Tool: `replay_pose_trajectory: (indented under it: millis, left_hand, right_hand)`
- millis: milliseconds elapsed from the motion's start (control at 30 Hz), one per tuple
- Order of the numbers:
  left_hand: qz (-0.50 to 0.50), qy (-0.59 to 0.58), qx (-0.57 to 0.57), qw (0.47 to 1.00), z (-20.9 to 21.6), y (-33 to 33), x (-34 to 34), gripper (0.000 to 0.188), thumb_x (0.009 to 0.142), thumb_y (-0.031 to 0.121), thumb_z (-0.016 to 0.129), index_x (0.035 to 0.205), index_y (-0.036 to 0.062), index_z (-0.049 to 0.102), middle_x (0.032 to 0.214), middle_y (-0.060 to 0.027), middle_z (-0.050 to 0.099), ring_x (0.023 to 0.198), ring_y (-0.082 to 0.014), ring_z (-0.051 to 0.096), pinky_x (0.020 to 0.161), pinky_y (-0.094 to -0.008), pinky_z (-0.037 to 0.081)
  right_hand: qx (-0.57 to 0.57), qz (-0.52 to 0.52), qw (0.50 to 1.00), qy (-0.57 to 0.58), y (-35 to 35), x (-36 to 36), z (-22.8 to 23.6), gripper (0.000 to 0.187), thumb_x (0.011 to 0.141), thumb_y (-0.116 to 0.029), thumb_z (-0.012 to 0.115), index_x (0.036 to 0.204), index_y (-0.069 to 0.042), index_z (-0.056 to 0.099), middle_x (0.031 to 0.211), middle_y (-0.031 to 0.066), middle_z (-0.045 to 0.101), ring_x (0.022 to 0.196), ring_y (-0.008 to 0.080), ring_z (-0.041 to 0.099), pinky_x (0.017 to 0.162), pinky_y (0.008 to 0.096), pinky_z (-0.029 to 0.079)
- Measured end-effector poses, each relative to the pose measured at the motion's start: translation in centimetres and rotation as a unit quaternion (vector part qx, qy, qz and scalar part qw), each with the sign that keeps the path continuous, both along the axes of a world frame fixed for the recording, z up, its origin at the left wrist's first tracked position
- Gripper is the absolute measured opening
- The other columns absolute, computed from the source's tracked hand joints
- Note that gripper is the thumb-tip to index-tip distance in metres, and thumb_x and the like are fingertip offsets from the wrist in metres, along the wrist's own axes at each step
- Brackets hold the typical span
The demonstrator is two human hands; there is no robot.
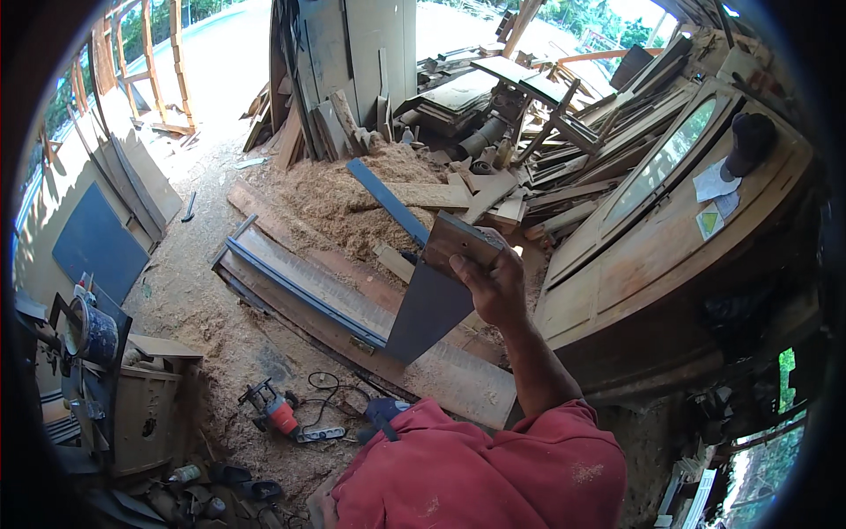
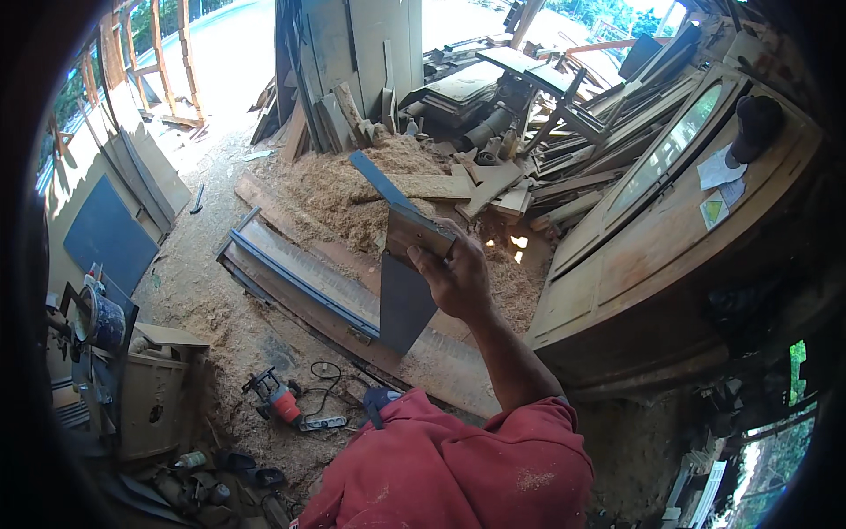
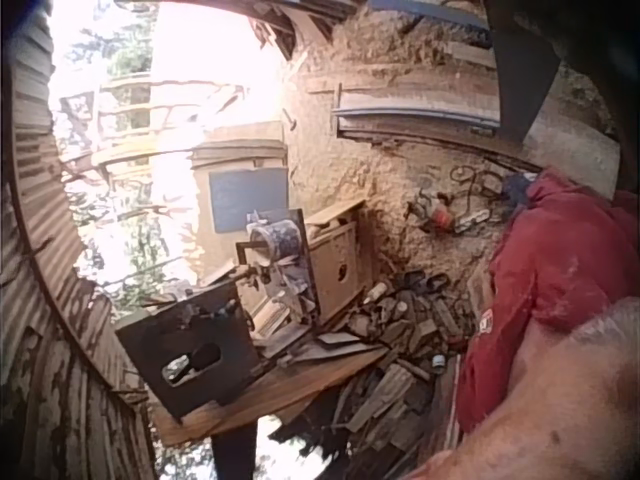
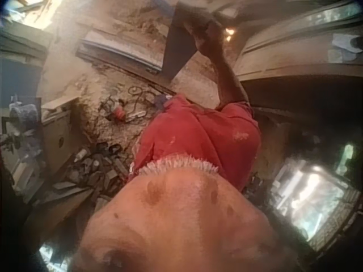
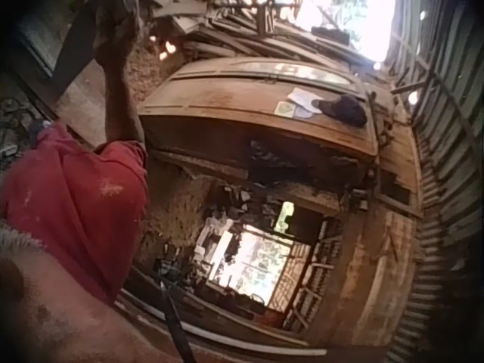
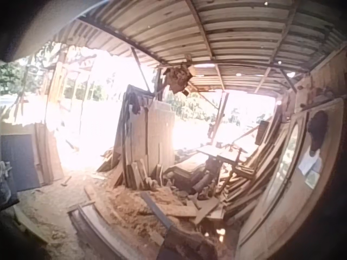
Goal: The person joins wooden frame pieces by tapping them together with a hammer and wooden block, and using a chisel to adjust the fit.
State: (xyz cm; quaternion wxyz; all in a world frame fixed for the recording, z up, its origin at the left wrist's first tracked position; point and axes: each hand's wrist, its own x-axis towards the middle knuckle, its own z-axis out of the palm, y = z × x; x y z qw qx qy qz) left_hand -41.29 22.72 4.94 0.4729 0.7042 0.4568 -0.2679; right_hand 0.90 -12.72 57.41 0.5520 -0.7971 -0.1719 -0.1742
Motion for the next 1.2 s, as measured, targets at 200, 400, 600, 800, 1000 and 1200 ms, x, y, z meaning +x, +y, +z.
replay_pose_trajectory:
  millis: [200,400,600,800,1000,1200]
  left_hand:
    - [0.091,-0.031,-0.016,0.995,0.3,-1.3,-2.4,0.039,0.093,0.031,0.063,0.116,0.0002,0.064,0.104,-0.0125,0.068,0.087,-0.022,0.066,0.079,-0.0364,0.051]
    - [0.195,-0.093,-0.027,0.976,1.3,-1.9,2.2,0.044,0.094,0.033,0.062,0.121,-0.0019,0.064,0.102,-0.0133,0.07,0.085,-0.0168,0.067,0.078,-0.0316,0.051]
    - [0.176,-0.04,0.009,0.984,1.6,-3.0,-0.9,0.042,0.092,0.032,0.063,0.118,-0.002,0.066,0.098,-0.0139,0.072,0.08,-0.021,0.07,0.077,-0.0336,0.053]
    - [0.179,0.023,-0.021,0.983,0.8,-3.6,-1.8,0.04,0.092,0.03,0.063,0.115,-0.002,0.066,0.098,-0.0134,0.071,0.079,-0.0203,0.069,0.075,-0.0327,0.054]
    - [0.113,-0.028,-0.031,0.993,-0.6,-2.2,0.6,0.04,0.095,0.035,0.06,0.123,0.0062,0.063,0.095,-0.0057,0.067,0.077,-0.0148,0.066,0.058,-0.0284,0.049]
    - [0.156,-0.085,-0.033,0.983,-0.8,-0.2,3.2,0.045,0.092,0.037,0.063,0.121,0.0019,0.065,0.112,-0.0144,0.07,0.104,-0.0239,0.066,0.088,-0.0353,0.052]
  right_hand:
    - [0.048,0.028,0.998,-0.01,1.9,1.3,-0.9,0.023,0.087,-0.01,0.067,0.107,0.001,0.068,0.094,0.0071,0.07,0.087,0.0144,0.064,0.078,0.03,0.05]
    - [0.039,-0.073,0.996,-0.037,0.4,0.8,-1.4,0.031,0.092,-0.002,0.061,0.121,0.009,0.062,0.113,0.017,0.069,0.1,0.0217,0.068,0.091,0.0332,0.055]
    - [0.058,-0.04,0.995,-0.077,-0.2,1.4,-2.0,0.035,0.087,-0.004,0.066,0.118,0.012,0.061,0.111,0.0188,0.068,0.097,0.025,0.068,0.088,0.0351,0.056]
    - [0.066,-0.083,0.992,-0.075,-0.6,0.3,-1.9,0.036,0.086,-0.005,0.069,0.117,0.012,0.06,0.109,0.0176,0.067,0.094,0.024,0.068,0.085,0.0345,0.056]
    - [0.059,-0.039,0.996,-0.049,-0.3,-0.1,-1.5,0.038,0.088,-0.008,0.069,0.118,0.012,0.059,0.11,0.0173,0.067,0.097,0.0247,0.067,0.085,0.0378,0.058]
    - [0.017,-0.13,0.989,-0.069,1.3,-0.3,-2.1,0.036,0.088,-0.009,0.07,0.118,0.01,0.062,0.111,0.0163,0.068,0.096,0.0221,0.067,0.085,0.0341,0.055]
